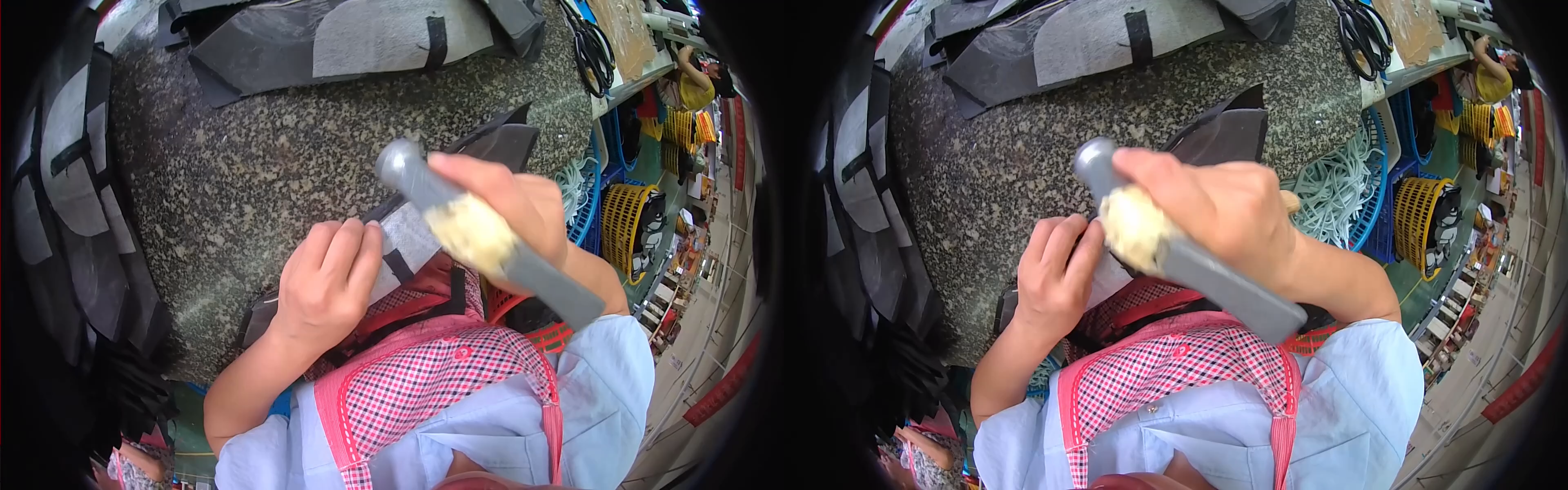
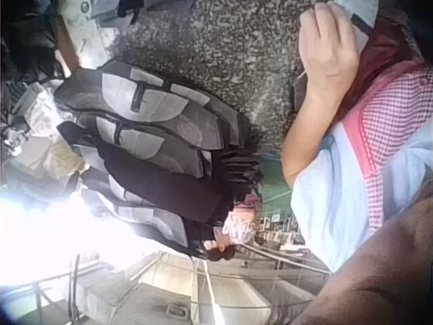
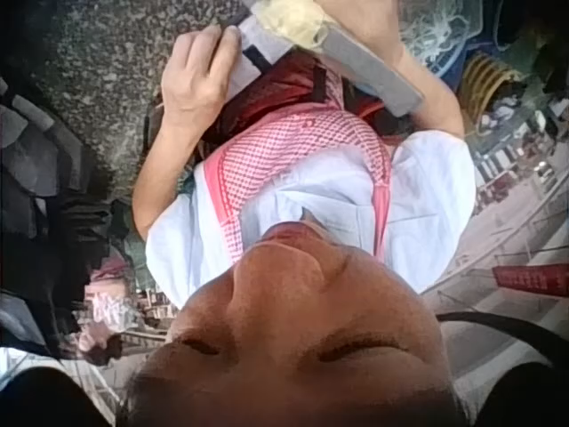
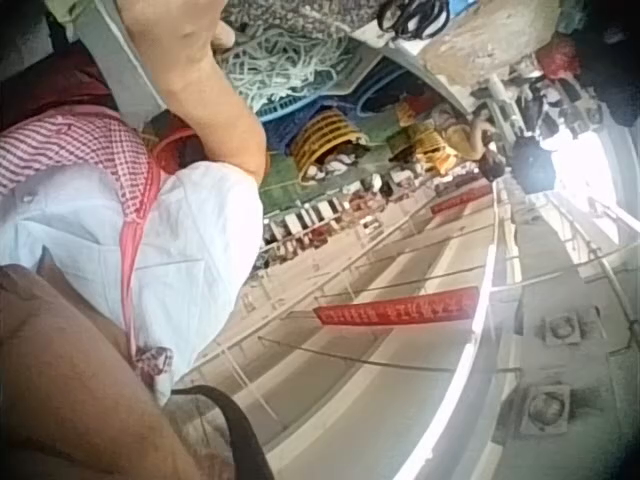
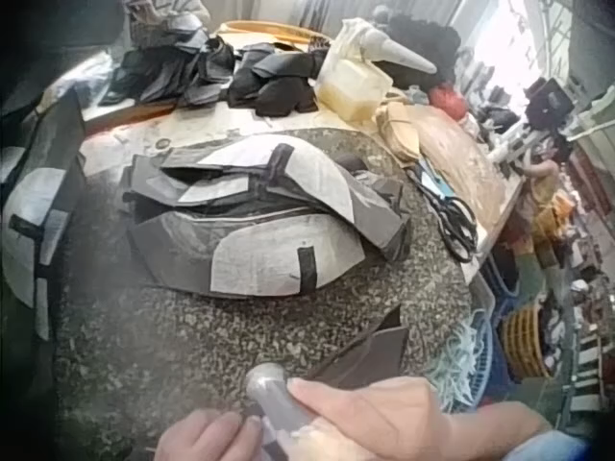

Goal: Hammering the edges of leather shoe upper components to flatten seams on a factory workbench.

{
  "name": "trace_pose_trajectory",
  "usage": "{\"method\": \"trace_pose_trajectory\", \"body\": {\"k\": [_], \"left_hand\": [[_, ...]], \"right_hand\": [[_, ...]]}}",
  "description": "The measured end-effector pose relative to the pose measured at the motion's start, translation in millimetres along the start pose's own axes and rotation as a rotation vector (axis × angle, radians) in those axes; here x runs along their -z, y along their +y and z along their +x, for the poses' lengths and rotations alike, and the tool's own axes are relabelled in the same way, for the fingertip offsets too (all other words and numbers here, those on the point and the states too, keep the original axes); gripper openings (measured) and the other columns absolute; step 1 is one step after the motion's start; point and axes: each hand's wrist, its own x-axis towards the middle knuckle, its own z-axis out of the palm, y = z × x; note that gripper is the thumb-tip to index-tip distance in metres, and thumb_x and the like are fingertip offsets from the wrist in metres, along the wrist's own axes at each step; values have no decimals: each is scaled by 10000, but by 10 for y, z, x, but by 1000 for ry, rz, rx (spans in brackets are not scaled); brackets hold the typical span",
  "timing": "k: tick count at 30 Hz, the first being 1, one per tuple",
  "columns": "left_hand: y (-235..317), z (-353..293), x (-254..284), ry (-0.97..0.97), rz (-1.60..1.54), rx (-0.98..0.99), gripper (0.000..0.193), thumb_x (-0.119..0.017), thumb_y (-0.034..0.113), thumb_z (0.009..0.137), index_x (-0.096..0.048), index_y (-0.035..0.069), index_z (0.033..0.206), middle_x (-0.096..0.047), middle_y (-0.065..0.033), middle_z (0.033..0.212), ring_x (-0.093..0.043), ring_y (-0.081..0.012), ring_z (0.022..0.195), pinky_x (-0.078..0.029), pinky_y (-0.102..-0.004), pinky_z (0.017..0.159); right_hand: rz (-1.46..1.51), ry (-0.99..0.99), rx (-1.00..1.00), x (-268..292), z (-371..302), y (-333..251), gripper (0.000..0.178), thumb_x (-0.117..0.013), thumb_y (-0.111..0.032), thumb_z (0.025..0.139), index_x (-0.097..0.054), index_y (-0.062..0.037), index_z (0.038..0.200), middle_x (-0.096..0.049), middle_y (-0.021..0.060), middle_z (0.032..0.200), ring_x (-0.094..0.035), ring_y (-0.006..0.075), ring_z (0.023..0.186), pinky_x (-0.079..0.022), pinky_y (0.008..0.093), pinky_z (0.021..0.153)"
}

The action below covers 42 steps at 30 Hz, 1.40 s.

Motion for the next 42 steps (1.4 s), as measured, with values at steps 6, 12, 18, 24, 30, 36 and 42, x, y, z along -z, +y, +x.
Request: {"method": "trace_pose_trajectory", "body": {"k": [6,12,18,24,30,36,42], "left_hand": [[-91,-53,80,-1,-176,186,244,-626,30,701,-623,15,945,-552,-90,853,-556,-260,738,-483,-349,629],[47,-152,55,9,345,-25,221,-663,108,719,-643,87,938,-591,-40,851,-557,-202,774,-392,-306,585],[-26,-301,116,44,282,61,202,-608,126,745,-642,98,942,-583,-9,849,-547,-203,869,-367,-362,726],[-101,-299,116,81,243,59,186,-618,149,746,-648,98,923,-592,-4,878,-544,-201,888,-360,-359,743],[-47,-431,106,96,242,36,223,-621,142,692,-636,86,908,-596,-3,889,-552,-192,879,-356,-362,736],[-141,-419,170,121,185,31,212,-622,140,690,-636,87,895,-586,-1,865,-548,-185,848,-366,-361,722],[-116,-514,187,87,104,3,215,-613,81,666,-622,48,878,-574,-46,842,-553,-200,751,-414,-312,596]], "right_hand": [[-96,-203,-4,-153,-73,42,349,-639,-204,781,-549,-32,1071,-626,46,676,-642,199,557,-503,311,479],[-51,-91,69,-183,-52,-121,358,-638,-182,772,-555,-17,1079,-621,55,670,-643,204,562,-501,309,477],[-95,-187,54,-221,-11,-64,360,-639,-189,769,-559,-22,1078,-614,55,659,-640,202,557,-501,313,477],[-92,-310,40,-252,-72,-123,549,-735,-174,694,-557,29,1172,-678,125,879,-676,215,644,-521,285,546],[-19,-17,70,-148,23,-231,544,-744,-212,706,-564,18,1165,-675,136,868,-660,237,614,-520,294,543],[-109,-360,-2,-303,-6,-331,349,-626,-216,785,-527,-48,1075,-637,111,716,-653,225,594,-482,332,472],[-137,-242,31,-205,105,-426,451,-713,-100,719,-576,-57,1147,-658,125,835,-668,267,666,-530,308,583]]}}
